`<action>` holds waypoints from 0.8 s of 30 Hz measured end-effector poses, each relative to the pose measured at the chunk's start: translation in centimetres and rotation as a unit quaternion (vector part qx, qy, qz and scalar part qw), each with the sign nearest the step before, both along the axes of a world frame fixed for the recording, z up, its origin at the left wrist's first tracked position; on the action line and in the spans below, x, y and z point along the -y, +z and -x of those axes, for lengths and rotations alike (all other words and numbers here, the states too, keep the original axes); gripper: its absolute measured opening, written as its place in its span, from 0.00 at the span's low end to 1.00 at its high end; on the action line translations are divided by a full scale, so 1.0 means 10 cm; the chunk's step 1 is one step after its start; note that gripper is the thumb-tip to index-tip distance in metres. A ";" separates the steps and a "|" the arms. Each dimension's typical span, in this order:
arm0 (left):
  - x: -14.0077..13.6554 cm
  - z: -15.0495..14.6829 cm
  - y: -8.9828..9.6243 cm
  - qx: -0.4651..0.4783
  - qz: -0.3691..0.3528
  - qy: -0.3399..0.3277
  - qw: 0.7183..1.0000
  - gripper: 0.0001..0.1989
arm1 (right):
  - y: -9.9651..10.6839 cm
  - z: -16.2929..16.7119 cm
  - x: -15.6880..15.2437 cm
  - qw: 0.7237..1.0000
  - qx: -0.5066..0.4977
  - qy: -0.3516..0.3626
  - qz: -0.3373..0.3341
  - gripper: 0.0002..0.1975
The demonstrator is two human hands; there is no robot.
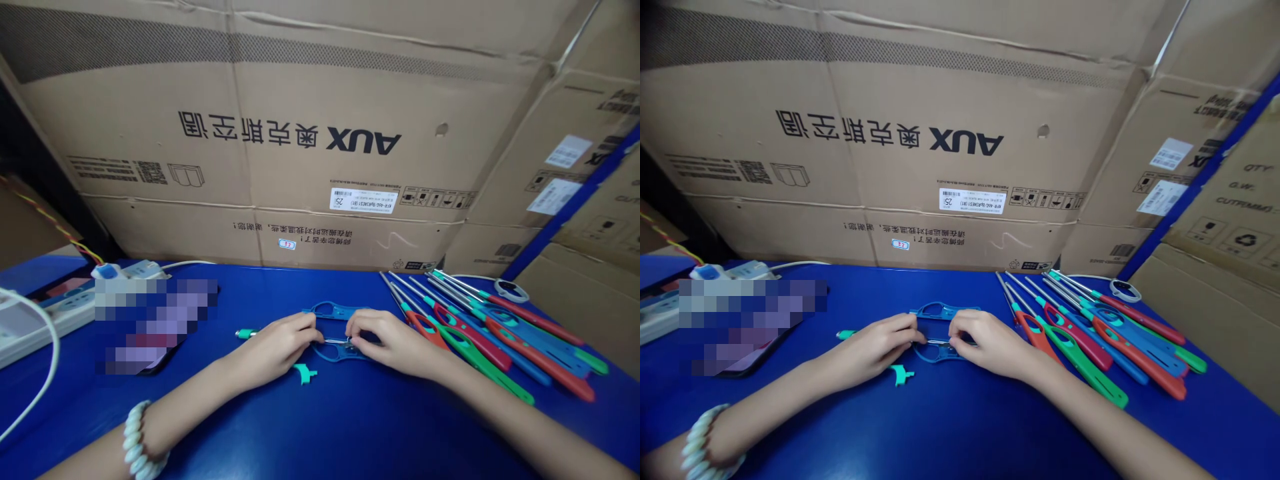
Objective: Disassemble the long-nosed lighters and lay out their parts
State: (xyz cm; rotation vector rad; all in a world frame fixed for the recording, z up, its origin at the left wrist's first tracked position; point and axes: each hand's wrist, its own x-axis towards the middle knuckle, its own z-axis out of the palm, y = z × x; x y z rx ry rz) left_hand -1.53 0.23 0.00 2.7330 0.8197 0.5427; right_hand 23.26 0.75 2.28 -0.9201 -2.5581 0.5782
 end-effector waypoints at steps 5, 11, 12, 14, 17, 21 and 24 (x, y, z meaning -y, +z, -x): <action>0.00 0.01 0.02 0.003 0.001 0.001 1.000 0.14 | 0.06 -0.02 -0.01 1.000 0.010 -0.003 0.003 0.07; -0.02 0.01 0.02 0.014 0.017 0.006 1.000 0.15 | 0.07 -0.03 -0.03 0.999 0.038 -0.008 0.004 0.08; -0.02 0.01 0.01 0.015 0.016 0.006 1.000 0.15 | 0.06 -0.03 -0.03 0.999 0.040 -0.004 0.000 0.08; -0.03 0.01 0.00 0.019 0.013 0.005 1.000 0.15 | 0.05 -0.03 -0.03 0.999 0.045 0.006 -0.011 0.09; -0.03 0.01 -0.02 0.023 0.011 0.002 1.000 0.15 | 0.04 -0.02 -0.02 0.997 0.071 0.023 -0.035 0.09; -0.03 0.01 -0.02 0.017 0.011 0.001 1.000 0.15 | 0.03 0.00 0.01 0.989 0.114 0.037 -0.081 0.10; -0.02 0.01 0.00 0.001 0.013 0.004 1.000 0.15 | 0.03 0.02 0.04 0.983 0.141 0.042 -0.106 0.10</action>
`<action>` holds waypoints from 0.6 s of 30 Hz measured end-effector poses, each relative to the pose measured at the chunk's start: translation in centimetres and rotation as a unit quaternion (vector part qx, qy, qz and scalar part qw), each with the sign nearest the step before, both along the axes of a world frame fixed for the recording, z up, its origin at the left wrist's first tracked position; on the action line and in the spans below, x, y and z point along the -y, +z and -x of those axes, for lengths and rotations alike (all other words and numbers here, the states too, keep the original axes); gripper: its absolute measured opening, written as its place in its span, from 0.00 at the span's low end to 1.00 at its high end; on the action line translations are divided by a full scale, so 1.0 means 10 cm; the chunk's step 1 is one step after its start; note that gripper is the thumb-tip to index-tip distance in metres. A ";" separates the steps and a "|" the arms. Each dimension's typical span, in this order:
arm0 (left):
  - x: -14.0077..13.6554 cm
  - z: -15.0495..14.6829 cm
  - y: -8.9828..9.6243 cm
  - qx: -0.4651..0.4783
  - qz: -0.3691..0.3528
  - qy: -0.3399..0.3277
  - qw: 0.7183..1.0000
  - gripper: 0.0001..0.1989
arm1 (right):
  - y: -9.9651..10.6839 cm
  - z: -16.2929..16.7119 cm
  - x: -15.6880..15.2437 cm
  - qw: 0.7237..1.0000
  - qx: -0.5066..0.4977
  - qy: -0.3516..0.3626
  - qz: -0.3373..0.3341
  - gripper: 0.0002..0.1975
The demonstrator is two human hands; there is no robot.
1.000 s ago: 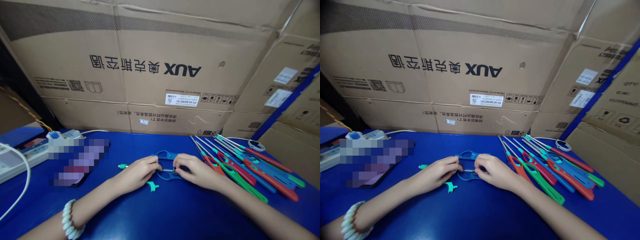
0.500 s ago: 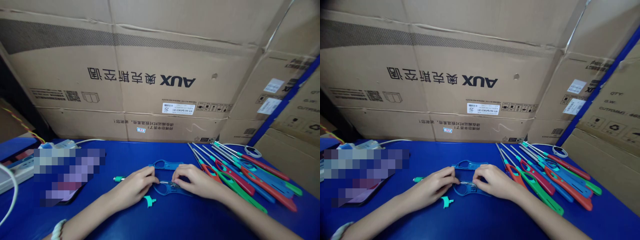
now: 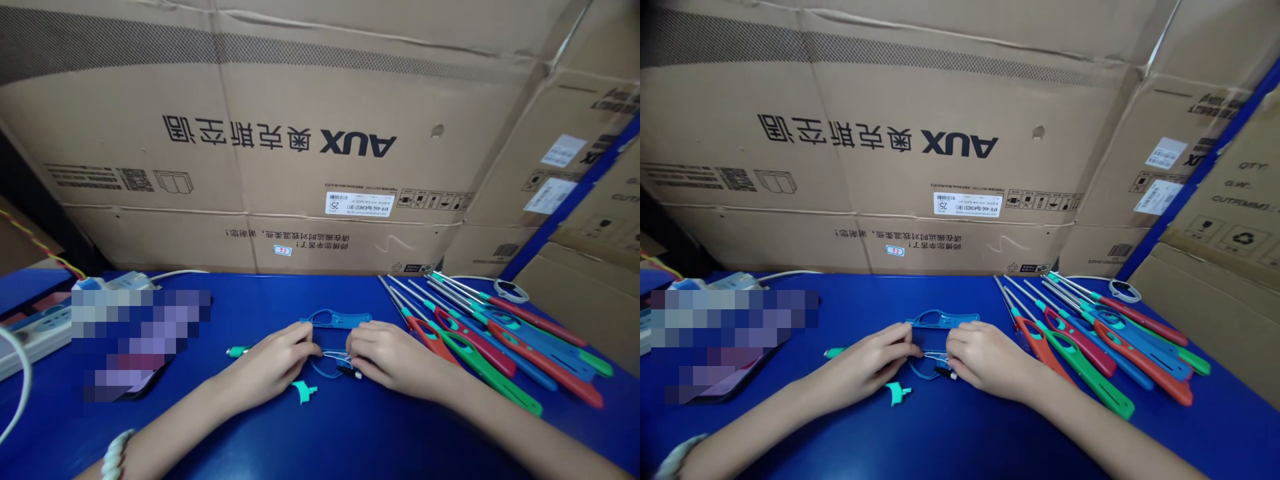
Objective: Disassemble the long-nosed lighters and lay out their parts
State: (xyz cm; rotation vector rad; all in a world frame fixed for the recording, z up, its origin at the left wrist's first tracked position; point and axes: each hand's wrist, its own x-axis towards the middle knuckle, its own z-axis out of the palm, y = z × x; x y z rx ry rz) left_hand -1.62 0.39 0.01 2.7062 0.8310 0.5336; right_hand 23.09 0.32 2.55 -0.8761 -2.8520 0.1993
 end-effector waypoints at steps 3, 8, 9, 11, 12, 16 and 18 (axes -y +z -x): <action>0.01 0.02 0.02 -0.013 -0.001 0.007 1.000 0.16 | 0.01 0.01 0.03 1.000 0.002 0.002 -0.001 0.10; 0.01 0.05 0.03 -0.019 -0.011 0.009 1.000 0.16 | 0.01 0.02 0.06 1.000 -0.009 -0.001 0.010 0.10; 0.01 0.05 0.03 -0.022 -0.012 0.010 1.000 0.16 | 0.00 0.02 0.06 1.000 -0.008 -0.003 0.007 0.09; 0.00 0.05 0.03 -0.027 -0.014 0.011 0.999 0.15 | -0.02 0.04 0.07 1.000 -0.010 -0.012 0.004 0.05; 0.00 0.05 0.03 -0.027 -0.015 0.010 0.999 0.15 | -0.03 0.04 0.07 1.000 -0.016 -0.018 0.006 0.05; 0.00 0.05 0.03 -0.017 -0.014 0.009 1.000 0.15 | -0.06 0.05 0.06 0.997 -0.047 -0.045 0.031 0.05; 0.00 0.05 0.03 -0.012 -0.010 0.007 1.000 0.15 | -0.08 0.05 0.06 0.996 -0.057 -0.062 0.041 0.05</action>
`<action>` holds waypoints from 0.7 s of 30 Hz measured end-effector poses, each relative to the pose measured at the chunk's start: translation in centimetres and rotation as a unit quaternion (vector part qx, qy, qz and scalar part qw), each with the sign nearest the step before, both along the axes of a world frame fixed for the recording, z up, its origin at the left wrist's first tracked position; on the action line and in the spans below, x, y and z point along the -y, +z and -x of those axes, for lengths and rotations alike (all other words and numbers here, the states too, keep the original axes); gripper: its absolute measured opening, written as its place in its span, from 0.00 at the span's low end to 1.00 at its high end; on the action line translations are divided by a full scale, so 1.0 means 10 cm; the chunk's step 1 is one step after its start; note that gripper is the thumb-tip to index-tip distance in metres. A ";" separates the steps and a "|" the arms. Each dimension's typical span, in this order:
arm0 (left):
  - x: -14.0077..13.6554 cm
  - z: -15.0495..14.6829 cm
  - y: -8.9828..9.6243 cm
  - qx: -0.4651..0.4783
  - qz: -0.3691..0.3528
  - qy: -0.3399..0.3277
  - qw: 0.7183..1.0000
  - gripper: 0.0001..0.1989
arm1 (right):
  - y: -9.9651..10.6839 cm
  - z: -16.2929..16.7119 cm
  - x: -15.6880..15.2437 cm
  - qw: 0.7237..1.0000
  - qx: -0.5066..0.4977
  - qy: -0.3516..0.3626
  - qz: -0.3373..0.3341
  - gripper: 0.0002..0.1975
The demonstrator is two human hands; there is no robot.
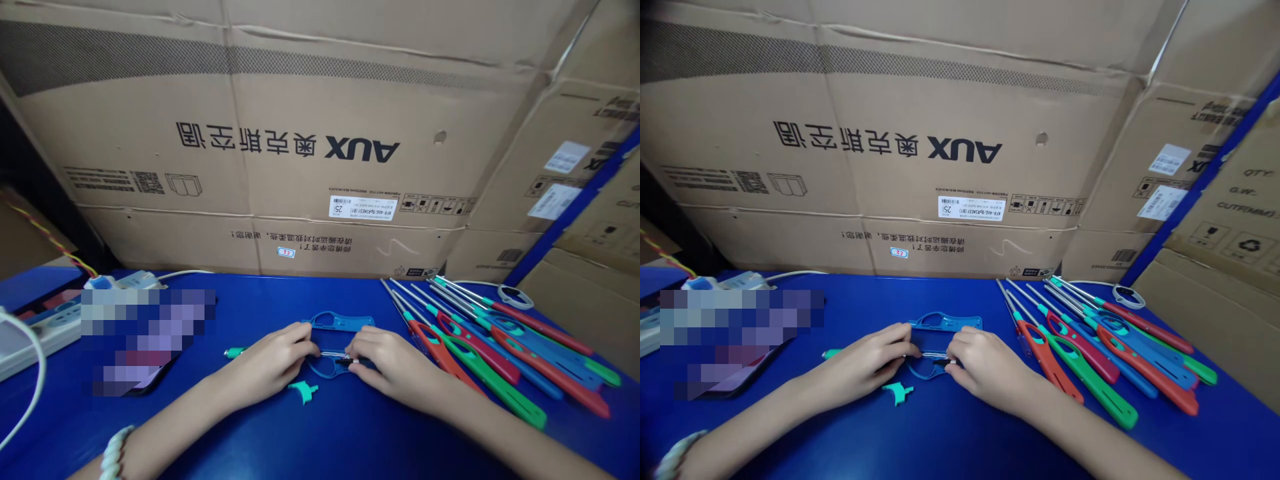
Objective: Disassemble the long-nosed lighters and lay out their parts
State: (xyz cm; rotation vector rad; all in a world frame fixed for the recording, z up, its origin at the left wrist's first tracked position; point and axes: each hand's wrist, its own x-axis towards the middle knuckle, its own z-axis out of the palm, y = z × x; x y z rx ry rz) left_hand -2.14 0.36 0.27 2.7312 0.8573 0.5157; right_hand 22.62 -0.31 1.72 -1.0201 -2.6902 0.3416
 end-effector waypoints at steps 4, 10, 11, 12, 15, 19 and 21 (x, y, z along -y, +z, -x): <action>0.00 0.00 0.00 -0.005 0.007 0.005 1.000 0.16 | -0.02 0.00 0.00 0.999 -0.015 -0.029 0.010 0.04; 0.01 -0.01 0.02 -0.028 0.006 0.010 1.000 0.16 | 0.00 0.02 0.00 0.999 -0.024 -0.041 0.024 0.04; 0.01 -0.01 0.02 -0.028 0.005 0.009 1.000 0.16 | 0.00 0.02 0.00 0.999 -0.025 -0.041 0.025 0.04; 0.01 -0.01 0.02 -0.027 0.003 0.007 1.000 0.16 | -0.01 0.02 0.00 0.998 -0.028 -0.042 0.024 0.04; 0.02 -0.01 0.03 -0.020 0.004 0.002 1.000 0.17 | -0.04 0.02 -0.02 0.998 -0.046 -0.044 0.020 0.03; 0.02 -0.01 0.04 -0.027 0.005 0.005 1.000 0.18 | -0.06 0.03 -0.05 0.994 -0.084 -0.064 0.025 0.03; 0.03 -0.02 0.05 -0.031 0.004 0.007 0.999 0.18 | -0.07 0.04 -0.05 0.992 -0.099 -0.072 0.033 0.04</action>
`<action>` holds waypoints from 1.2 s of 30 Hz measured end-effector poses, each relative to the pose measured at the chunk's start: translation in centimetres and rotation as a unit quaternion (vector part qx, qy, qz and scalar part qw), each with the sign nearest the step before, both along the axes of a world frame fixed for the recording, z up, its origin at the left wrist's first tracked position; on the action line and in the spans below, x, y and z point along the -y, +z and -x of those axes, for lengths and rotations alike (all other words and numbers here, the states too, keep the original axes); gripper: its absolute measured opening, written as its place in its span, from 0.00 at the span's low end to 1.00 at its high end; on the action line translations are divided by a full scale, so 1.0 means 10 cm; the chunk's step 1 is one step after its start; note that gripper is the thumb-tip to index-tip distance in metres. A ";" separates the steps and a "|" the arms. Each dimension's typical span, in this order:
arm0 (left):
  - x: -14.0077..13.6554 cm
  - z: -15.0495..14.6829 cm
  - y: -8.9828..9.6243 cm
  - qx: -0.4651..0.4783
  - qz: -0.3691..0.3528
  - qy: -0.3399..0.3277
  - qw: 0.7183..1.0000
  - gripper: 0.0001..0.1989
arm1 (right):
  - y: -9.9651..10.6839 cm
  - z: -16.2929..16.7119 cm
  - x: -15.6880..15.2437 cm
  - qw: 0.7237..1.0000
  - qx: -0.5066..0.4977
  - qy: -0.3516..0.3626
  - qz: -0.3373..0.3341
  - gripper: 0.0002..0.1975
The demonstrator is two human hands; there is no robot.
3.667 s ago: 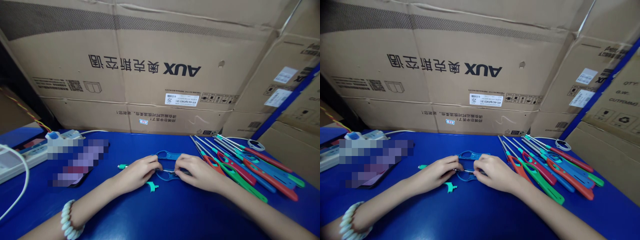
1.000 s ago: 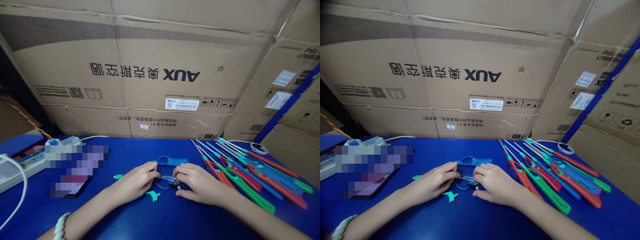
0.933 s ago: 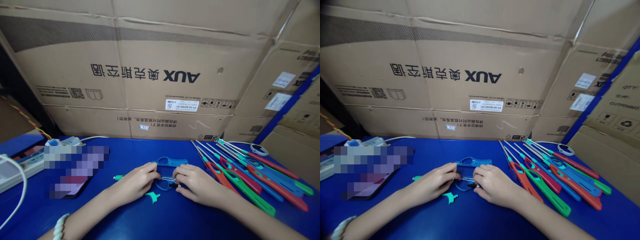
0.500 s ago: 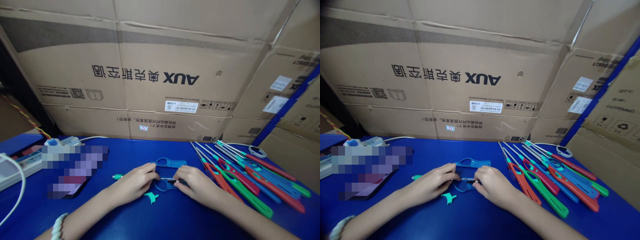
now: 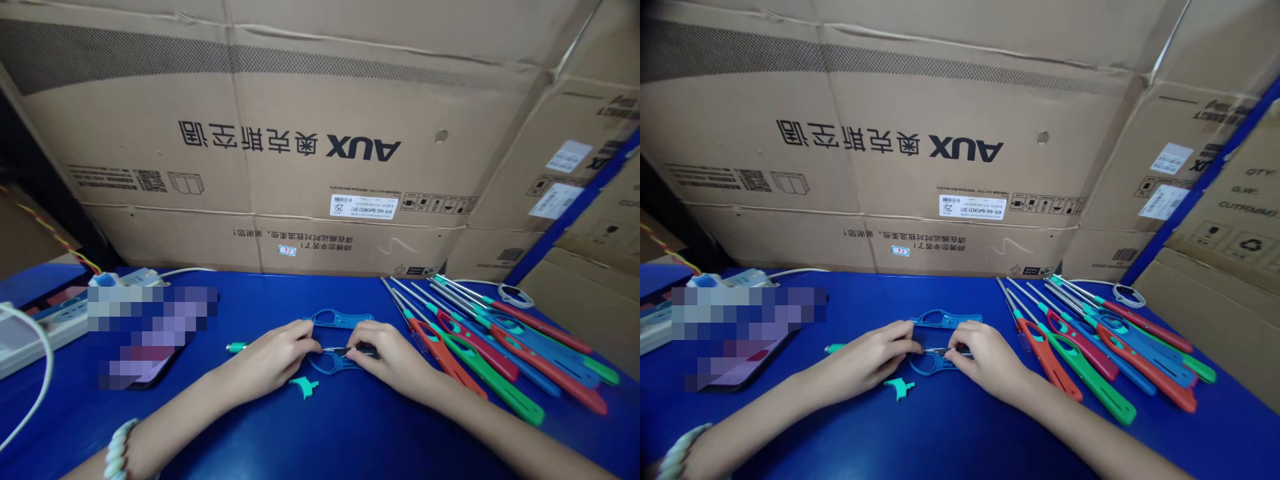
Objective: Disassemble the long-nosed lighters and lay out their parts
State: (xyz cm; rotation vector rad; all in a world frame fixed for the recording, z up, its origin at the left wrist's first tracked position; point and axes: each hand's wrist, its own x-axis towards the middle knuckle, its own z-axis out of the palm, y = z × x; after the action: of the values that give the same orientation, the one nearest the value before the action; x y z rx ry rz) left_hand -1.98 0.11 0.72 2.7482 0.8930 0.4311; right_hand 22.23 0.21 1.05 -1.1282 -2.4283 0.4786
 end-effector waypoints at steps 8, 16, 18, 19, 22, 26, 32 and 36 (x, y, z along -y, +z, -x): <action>0.01 -0.03 -0.02 -0.002 -0.002 0.014 1.000 0.18 | -0.12 0.02 0.03 0.999 -0.026 0.007 -0.040 0.04; 0.08 0.06 0.20 0.040 0.044 0.012 0.998 0.19 | -0.24 0.01 0.04 0.975 0.028 0.088 -0.204 0.08; 0.08 0.08 0.26 0.038 0.068 0.001 0.997 0.17 | -0.26 0.01 0.02 0.970 0.025 0.096 -0.220 0.09; 0.08 0.09 0.28 0.026 0.084 -0.010 0.996 0.15 | -0.27 0.00 0.02 0.970 0.021 0.097 -0.222 0.09; 0.08 0.10 0.29 -0.035 0.111 -0.038 0.993 0.12 | -0.29 0.01 0.02 0.972 0.009 0.092 -0.218 0.08; 0.09 0.07 0.24 -0.068 0.086 -0.047 0.993 0.10 | -0.29 0.02 0.03 0.974 0.001 0.080 -0.211 0.07; 0.09 0.02 0.18 -0.034 0.018 -0.027 0.999 0.06 | -0.25 0.01 0.04 0.982 -0.010 0.073 -0.177 0.06; 0.03 -0.03 0.07 0.018 -0.020 0.014 1.000 0.04 | -0.22 -0.01 0.03 0.983 -0.010 0.079 -0.166 0.06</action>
State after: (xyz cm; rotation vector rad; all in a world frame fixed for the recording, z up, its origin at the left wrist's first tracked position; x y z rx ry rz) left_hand -1.66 -0.16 1.47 2.7578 0.9263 0.5074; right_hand 22.30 -0.08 -1.18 -0.7905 -2.4728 0.1207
